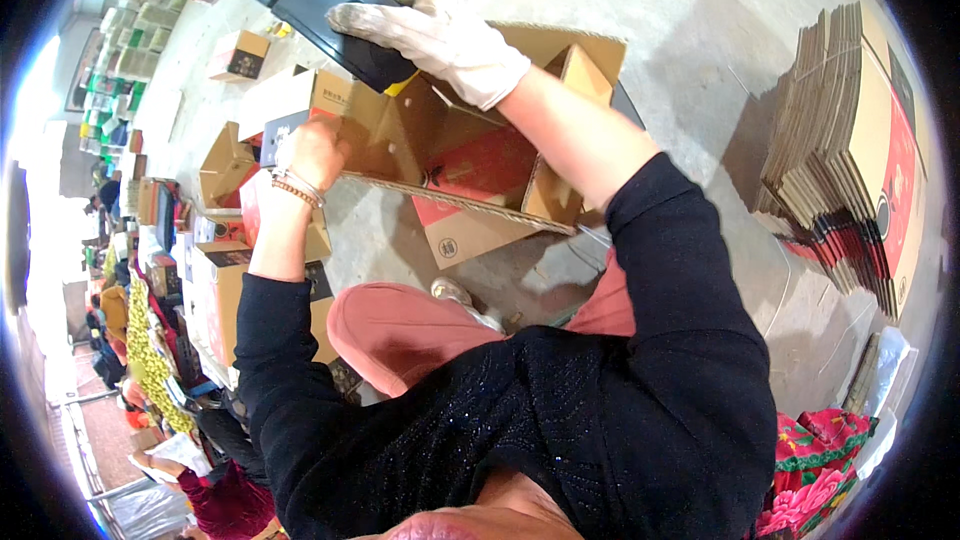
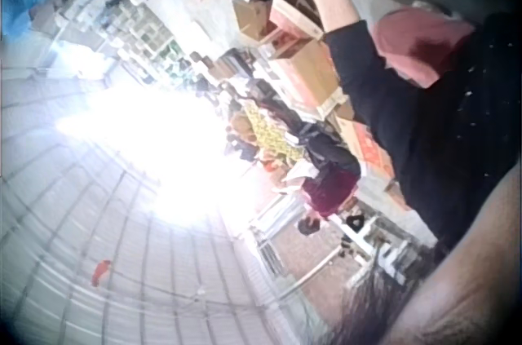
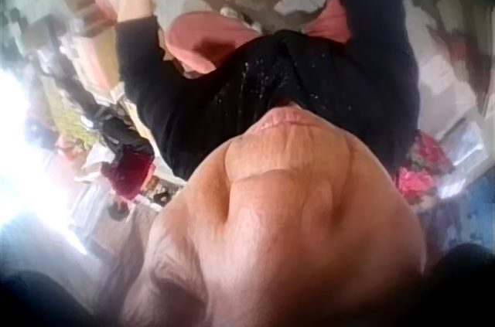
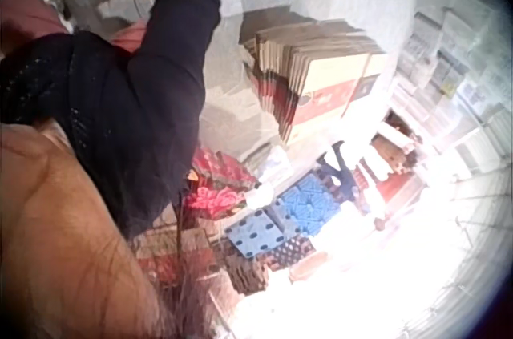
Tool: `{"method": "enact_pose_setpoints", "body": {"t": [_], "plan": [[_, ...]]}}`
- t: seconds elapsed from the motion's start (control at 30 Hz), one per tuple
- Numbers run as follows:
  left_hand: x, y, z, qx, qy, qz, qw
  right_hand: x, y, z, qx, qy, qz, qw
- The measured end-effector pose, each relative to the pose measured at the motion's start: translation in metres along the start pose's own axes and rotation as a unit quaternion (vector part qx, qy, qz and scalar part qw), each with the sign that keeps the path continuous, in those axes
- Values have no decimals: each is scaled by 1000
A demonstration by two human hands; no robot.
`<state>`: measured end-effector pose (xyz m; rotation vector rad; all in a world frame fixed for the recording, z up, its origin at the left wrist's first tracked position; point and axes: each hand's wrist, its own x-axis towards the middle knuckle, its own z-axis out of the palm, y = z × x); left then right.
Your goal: The person assembles flat-packed cardboard boxes by folding flaps and securing them with a handheld tape dispenser. The person repeatedly picks up boxes, folds them into shape, and applies tape to seal the seams.
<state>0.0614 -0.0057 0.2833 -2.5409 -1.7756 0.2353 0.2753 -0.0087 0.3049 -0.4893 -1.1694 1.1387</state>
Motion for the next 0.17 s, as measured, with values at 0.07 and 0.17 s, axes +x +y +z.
{"method": "enact_pose_setpoints", "body": {"t": [0.07, 0.17], "plan": [[9, 13, -9, 44, -71, -3, 997, 4, 19, 3, 75, 24, -1, 997], [7, 13, -11, 57, -70, 27, 996, 12, 49, 6, 126, 19, -4, 992]]}}
